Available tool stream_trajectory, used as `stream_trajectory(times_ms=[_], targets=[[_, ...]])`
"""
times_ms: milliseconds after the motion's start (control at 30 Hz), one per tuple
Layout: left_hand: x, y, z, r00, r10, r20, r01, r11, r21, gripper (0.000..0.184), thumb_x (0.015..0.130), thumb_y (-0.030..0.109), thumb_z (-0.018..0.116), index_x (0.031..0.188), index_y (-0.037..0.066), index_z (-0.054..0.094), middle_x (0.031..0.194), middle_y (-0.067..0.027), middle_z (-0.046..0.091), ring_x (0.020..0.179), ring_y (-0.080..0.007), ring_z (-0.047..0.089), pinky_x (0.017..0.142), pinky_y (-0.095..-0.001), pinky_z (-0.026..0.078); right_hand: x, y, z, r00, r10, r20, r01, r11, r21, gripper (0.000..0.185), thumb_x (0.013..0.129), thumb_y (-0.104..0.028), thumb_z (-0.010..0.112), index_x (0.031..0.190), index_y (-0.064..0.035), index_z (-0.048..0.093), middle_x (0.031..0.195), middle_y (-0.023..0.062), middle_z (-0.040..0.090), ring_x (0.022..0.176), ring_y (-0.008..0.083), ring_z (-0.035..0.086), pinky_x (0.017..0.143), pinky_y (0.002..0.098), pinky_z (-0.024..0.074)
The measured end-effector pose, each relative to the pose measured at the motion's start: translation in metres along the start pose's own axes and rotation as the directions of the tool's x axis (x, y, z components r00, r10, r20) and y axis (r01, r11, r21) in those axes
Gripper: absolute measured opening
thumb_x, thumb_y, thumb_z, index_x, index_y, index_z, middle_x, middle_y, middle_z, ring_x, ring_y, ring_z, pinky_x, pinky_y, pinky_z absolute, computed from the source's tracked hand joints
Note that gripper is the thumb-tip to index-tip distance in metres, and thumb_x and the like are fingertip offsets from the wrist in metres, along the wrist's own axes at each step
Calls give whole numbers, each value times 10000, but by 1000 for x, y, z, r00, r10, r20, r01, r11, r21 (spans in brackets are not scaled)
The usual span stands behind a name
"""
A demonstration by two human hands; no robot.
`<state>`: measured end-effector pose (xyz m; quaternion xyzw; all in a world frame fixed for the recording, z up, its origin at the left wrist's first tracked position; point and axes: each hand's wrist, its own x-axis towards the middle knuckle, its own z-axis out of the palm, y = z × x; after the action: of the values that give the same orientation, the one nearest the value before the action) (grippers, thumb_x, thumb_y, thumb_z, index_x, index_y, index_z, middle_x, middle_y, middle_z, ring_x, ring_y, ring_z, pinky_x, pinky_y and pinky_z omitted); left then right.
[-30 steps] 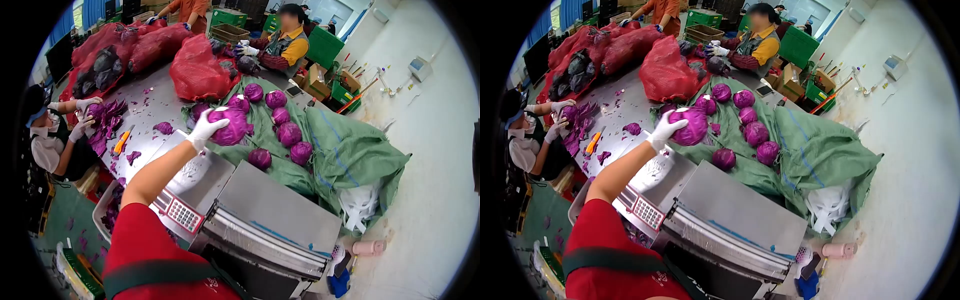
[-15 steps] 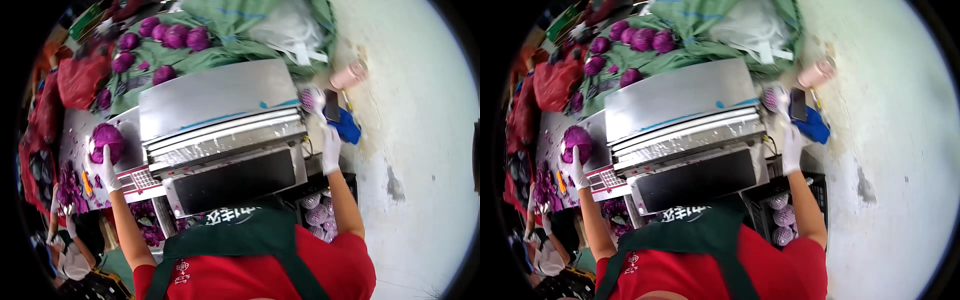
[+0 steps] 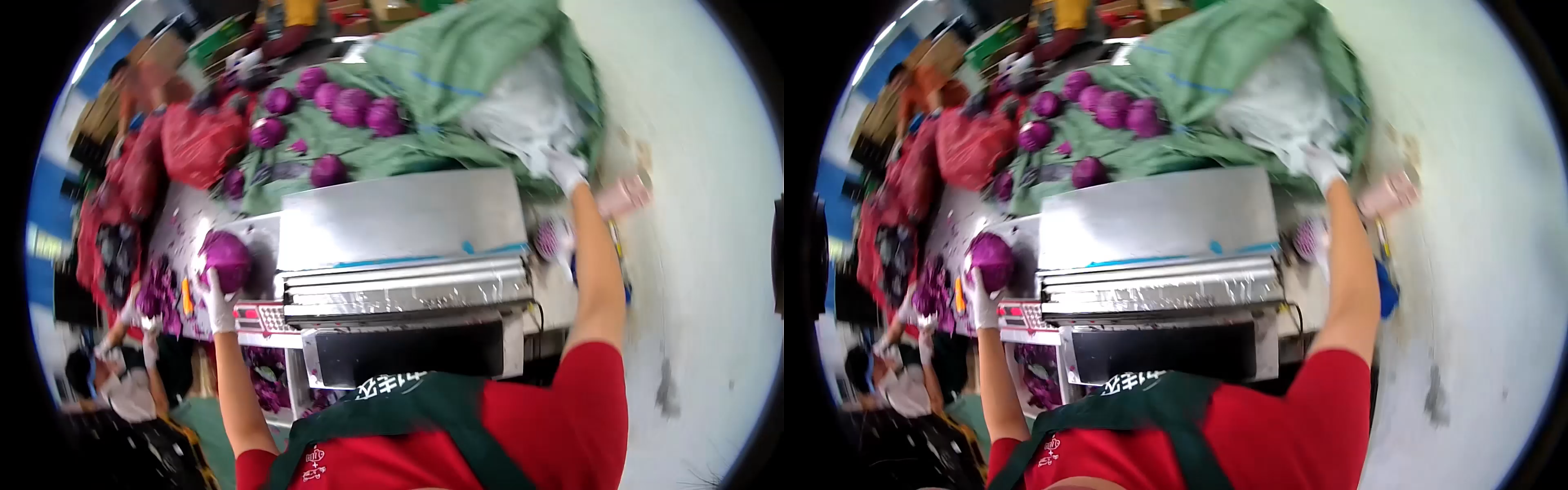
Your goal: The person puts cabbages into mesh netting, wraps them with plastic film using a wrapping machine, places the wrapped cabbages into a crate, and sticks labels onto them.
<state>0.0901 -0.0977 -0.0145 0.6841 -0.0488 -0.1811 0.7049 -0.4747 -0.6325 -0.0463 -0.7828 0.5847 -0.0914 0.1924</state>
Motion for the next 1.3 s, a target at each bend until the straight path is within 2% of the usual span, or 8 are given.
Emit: stream_trajectory(times_ms=[133, 267, 433, 533, 633, 933, 1033, 1300], targets=[[30, -46, -39, 967, 208, 149, -237, 947, 218, 861, 823, 346, 706, 1483, 257, 160, 1492, -114, 154, 1286, -329, 336, 846, -541, 498, -15, -8, -13, 998, -22, 63, -35, 632, 774, 385, 865, -29, 483, 1231, -43, 605, 793, -26, 546, 576, 28, 412, 490, 183, 327], [-16, -1, 9, 998, 5, -58, -2, 999, 47, 859, 842, 438, 685, 1477, 210, 153, 1450, -123, 300, 1237, -345, 413, 830, -530, 467, -96, -73, -61, 990, -125, -70, 122, 483, 867, 328, 857, -43, 561, 1180, -33, 615, 857, 1, 590, 617, 46, 452, 557, 187, 390], [-62, 18, 19, 881, 402, -250, -400, 914, 64, 392, 942, 274, 595, 1247, 39, 521, 1145, -118, 587, 1032, -172, 553, 908, -322, 435, -212, -166, -107, 512, -495, -702, 537, 822, -187, 129, 867, -140, 643, 922, -24, 636, 806, 47, 623, 700, 157, 528, 684, 255, 429], [-164, 47, 85, 838, 510, 193, -517, 856, -16, 149, 927, 131, 590, 1036, 47, 648, 890, -36, 643, 837, -113, 592, 818, -269, 463, -266, -218, -97, 535, -607, -587, 737, 675, -27, 147, 850, -203, 675, 895, -72, 625, 752, 90, 634, 607, 241, 554, 578, 341, 447], [-267, 58, 146, 716, 114, 688, 79, 967, -243, 318, 864, 62, 647, 1173, 0, 606, 995, -46, 663, 925, -108, 601, 842, -244, 472, -306, -261, -54, 618, -669, -412, 784, 560, 268, 163, 845, -221, 684, 873, -81, 605, 749, 134, 638, 561, 309, 583, 500, 402, 444], [-296, 20, 133, 793, -59, 606, 198, 966, -164, 212, 877, 168, 675, 971, -21, 661, 842, -25, 661, 765, -67, 585, 714, -226, 477, -307, -252, -35, 912, -402, -76, 225, 339, 914, 118, 902, -107, 637, 883, 6, 611, 776, -18, 609, 657, 47, 515, 579, 204, 429], [-299, 27, 146, 873, 295, 387, -200, 942, -268, 419, 868, 155, 676, 1220, 0, 512, 1050, -69, 611, 895, -120, 591, 874, -269, 468, -313, -249, -21, 880, -452, 148, 180, 604, 776, 146, 915, -129, 628, 895, 15, 613, 773, -15, 604, 661, 42, 516, 587, 194, 436], [-289, 36, 139, 899, -41, 437, 245, 873, -422, 123, 916, 139, 620, 912, 16, 611, 846, -5, 643, 748, -59, 601, 683, -202, 494, -333, -286, 14, 753, -604, 264, -139, 246, 959, 462, 943, -357, 568, 1161, 50, 564, 1036, 126, 650, 905, 149, 632, 813, 268, 516]])
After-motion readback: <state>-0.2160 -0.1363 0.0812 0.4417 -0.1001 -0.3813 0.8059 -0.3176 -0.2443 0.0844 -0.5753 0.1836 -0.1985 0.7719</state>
